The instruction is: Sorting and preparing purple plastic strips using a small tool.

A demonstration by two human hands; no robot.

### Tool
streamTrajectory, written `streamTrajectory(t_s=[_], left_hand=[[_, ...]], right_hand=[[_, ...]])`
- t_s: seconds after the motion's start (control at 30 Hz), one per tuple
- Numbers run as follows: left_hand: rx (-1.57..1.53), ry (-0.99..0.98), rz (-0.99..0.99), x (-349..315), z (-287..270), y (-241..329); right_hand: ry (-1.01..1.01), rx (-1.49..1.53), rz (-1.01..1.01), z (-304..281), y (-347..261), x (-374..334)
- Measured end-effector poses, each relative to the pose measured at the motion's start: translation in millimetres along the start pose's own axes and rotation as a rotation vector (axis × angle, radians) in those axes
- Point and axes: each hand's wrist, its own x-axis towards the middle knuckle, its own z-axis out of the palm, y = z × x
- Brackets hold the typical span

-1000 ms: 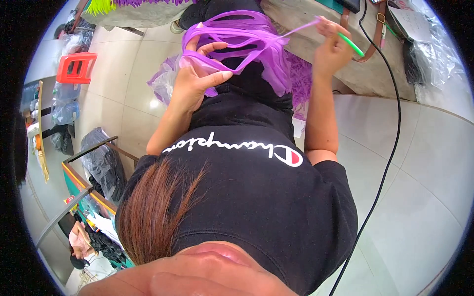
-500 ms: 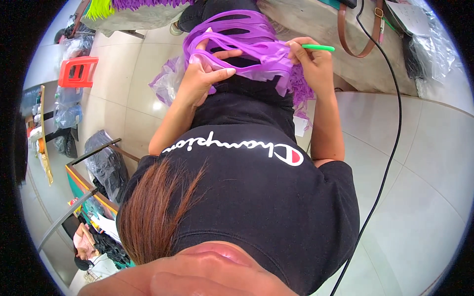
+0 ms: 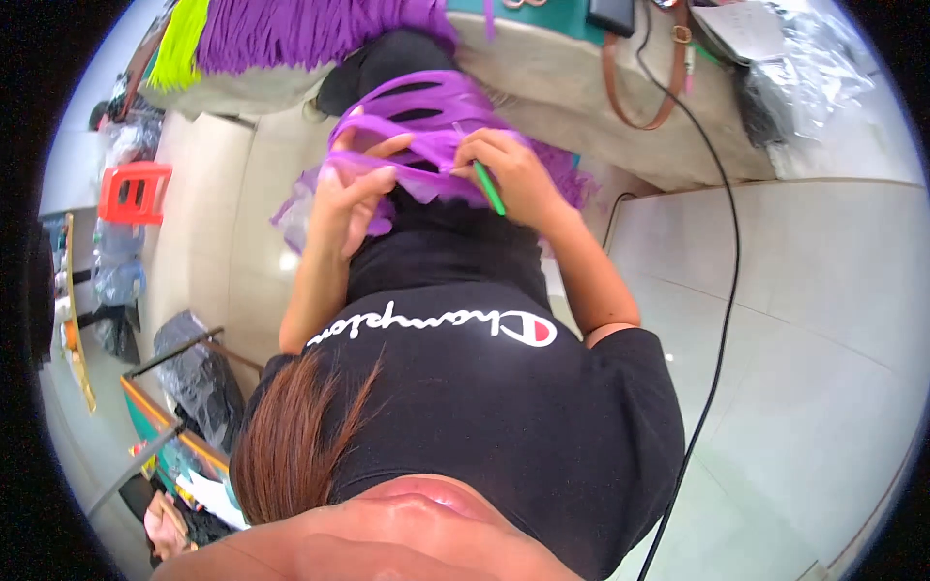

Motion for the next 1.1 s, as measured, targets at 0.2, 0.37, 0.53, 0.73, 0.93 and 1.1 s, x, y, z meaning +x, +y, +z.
streamTrajectory(t_s=[0.2, 0.37, 0.53, 0.73, 0.93, 1.1], left_hand=[[-0.183, -0.037, -0.175, -0.4, -15.6, -18.6], [0.131, -0.135, -0.067, -13.9, 1.6, -27.6], [0.326, 0.110, 0.115, -11.3, 14.8, -15.5], [0.306, 0.032, -0.006, -12.7, 5.1, -18.5], [0.222, -0.010, 0.034, -13.8, 4.6, -20.1], [0.275, 0.015, 0.080, -13.5, 4.9, -19.5]], right_hand=[[0.206, 0.778, 0.196, 10.4, -17.2, 17.4], [0.293, 0.771, 0.193, 24.4, -30.4, 35.5], [0.085, 0.842, 0.400, 18.6, -37.6, 38.6], [0.405, 0.207, 0.245, 3.3, -15.7, 45.4], [0.235, 0.481, 0.065, 9.3, -29.0, 27.5], [0.173, 0.710, 0.221, 23.4, -30.9, 19.2]])
